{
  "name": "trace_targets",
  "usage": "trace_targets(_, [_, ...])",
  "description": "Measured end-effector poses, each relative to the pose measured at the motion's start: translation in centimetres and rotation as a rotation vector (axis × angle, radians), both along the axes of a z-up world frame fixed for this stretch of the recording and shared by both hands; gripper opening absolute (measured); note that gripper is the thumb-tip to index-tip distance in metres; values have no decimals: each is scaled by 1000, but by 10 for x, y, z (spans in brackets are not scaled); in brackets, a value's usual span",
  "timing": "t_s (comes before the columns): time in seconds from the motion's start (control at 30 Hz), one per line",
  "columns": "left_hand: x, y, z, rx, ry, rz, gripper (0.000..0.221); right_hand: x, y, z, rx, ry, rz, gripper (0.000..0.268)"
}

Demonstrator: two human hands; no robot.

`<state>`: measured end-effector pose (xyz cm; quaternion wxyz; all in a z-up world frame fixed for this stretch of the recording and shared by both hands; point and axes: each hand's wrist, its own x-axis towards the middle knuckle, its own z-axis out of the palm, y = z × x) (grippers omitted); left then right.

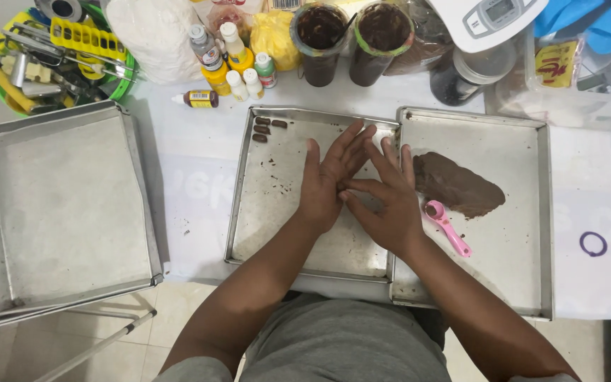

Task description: Shaping small pieces of dough into cylinders and arranging them on a baking tray

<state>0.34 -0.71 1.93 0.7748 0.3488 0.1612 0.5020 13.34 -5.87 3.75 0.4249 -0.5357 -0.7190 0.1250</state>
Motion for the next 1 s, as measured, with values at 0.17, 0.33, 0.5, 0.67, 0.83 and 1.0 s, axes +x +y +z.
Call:
trace_targets(0.17, [0,-6,0,161,160,170,80,0,3,7,-48,30,-15,15])
trace_targets(0.33, [-2,-15,12,718,445,657,78,4,24,10,-120,173,-59,11])
trace_targets(0.5, [7,-21,-16,1106,372,916,80,12,60,-23,-306,280,-36,22])
trace_targets(0.67, [13,-30,-8,1157,288,931,69,-31,89,-9,-160,182,103,20])
trace_targets(0.83, [15,-33,-5,1174,238,930,63,-57,110,-8,-91,-14,209,14])
trace_targets(1.0, [14,-32,-6,1173,235,964,63,-68,123,-13,-56,-212,282,10])
